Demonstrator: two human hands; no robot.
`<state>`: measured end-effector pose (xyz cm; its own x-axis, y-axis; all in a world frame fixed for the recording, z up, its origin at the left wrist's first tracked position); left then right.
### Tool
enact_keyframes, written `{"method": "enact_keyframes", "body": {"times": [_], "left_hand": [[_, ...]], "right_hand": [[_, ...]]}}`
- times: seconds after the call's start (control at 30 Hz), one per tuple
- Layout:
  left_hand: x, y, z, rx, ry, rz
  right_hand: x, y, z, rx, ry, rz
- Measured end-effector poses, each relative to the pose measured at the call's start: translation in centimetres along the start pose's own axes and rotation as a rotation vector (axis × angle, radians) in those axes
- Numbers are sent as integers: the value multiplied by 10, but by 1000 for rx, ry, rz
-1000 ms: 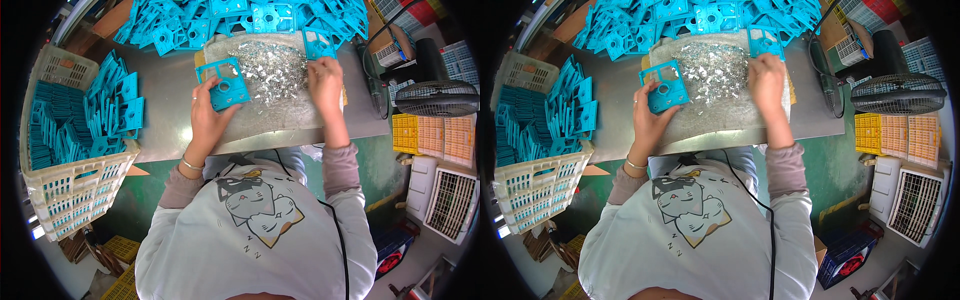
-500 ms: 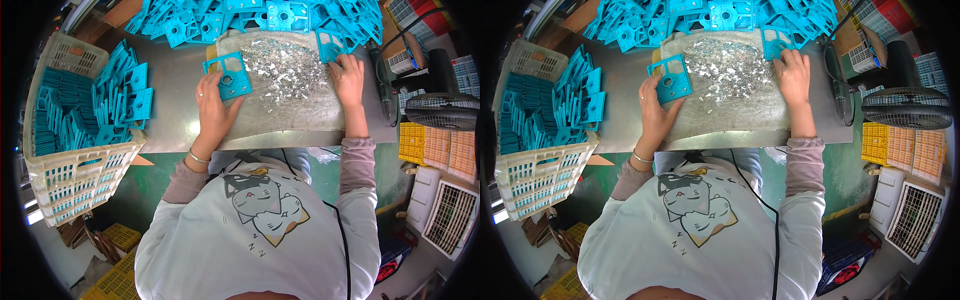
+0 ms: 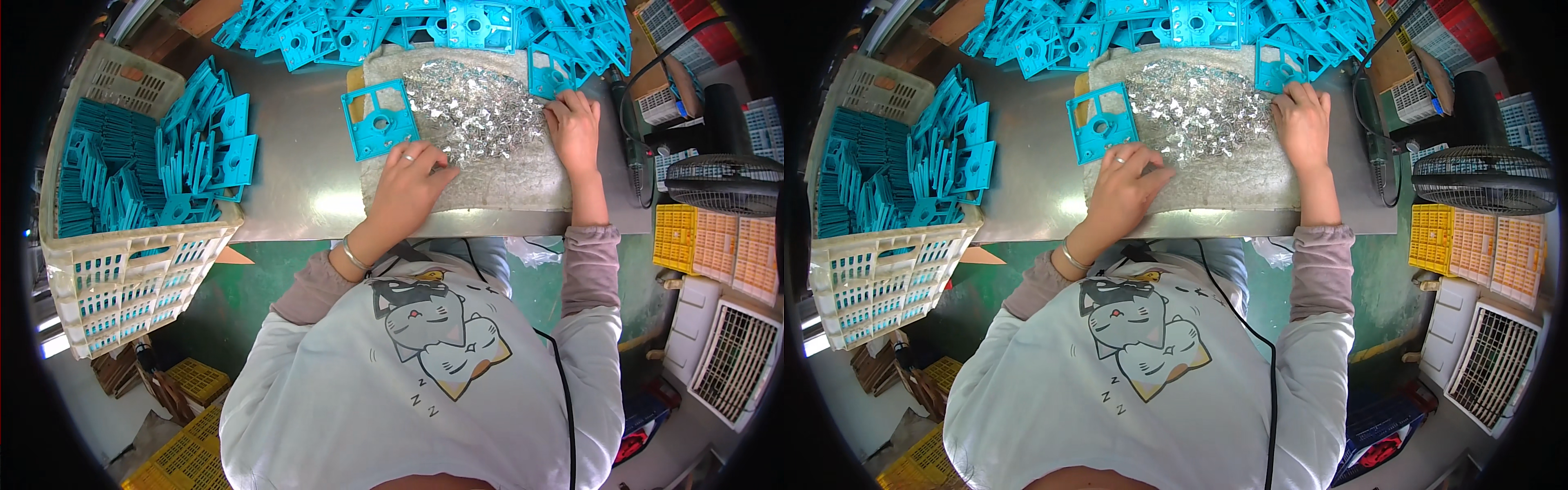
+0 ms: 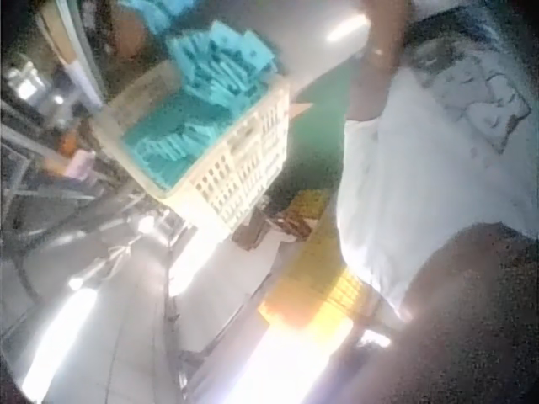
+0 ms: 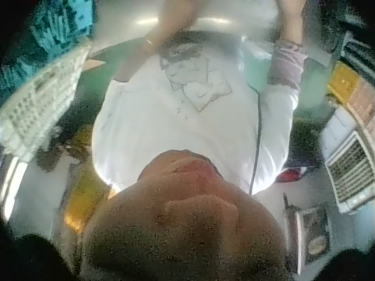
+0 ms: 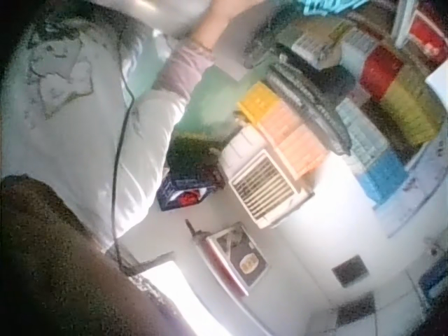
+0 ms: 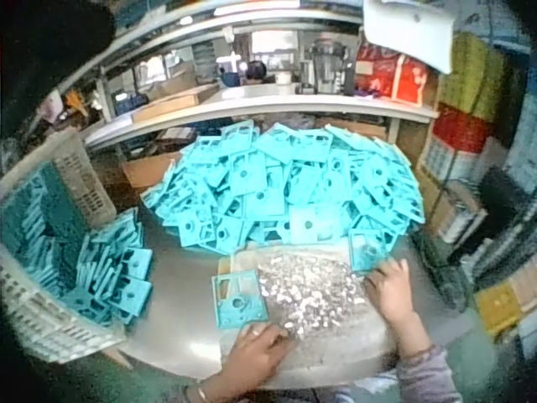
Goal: Assembling small silver metal parts into blue plastic frames at a workbench.
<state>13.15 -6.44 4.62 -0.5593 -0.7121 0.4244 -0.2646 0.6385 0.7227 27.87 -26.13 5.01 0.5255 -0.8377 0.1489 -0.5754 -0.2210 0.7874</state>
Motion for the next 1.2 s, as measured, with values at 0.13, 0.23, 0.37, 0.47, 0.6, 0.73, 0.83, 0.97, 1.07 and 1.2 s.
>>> {"method": "enact_keyframes", "body": {"times": [0.13,0.23,0.37,0.47,0.6,0.73,0.83,0.97,1.07,1.2], "left_hand": [[-1,-6,-1,-50,3,-41],[-1,-9,-1,-77,-1,-47],[0,-1,-2,10,42,71],[-8,8,-2,92,219,380],[-41,-18,18,187,666,1167],[-40,-22,21,96,836,1388],[-34,-22,21,66,840,1456],[-32,-21,22,12,853,1459],[-32,-21,24,-9,828,1427],[-33,-19,26,8,803,1395]], "right_hand": [[3,18,13,59,-165,-202],[-4,25,24,85,-305,-462],[-35,21,35,4,-457,-917],[-70,20,39,-89,-483,-1251],[-101,23,40,-115,-517,-1590],[-108,26,39,-83,-576,-1637],[-113,29,37,-148,-569,-1565],[-114,30,36,-173,-581,-1572],[-119,24,41,-251,-662,-1645],[-118,43,33,-127,-476,-1385]]}}
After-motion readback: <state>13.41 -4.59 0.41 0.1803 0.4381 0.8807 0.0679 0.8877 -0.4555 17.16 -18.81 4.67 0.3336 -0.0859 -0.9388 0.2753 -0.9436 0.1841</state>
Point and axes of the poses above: each hand's wrist, its own z-axis away from the middle knuckle, its own y-axis out of the back of the hand, x = y × z, the point moved 10 cm from there along -z, towards the middle knuckle, and after that the axes turned 8 degrees about z, right-handed, at the moved point
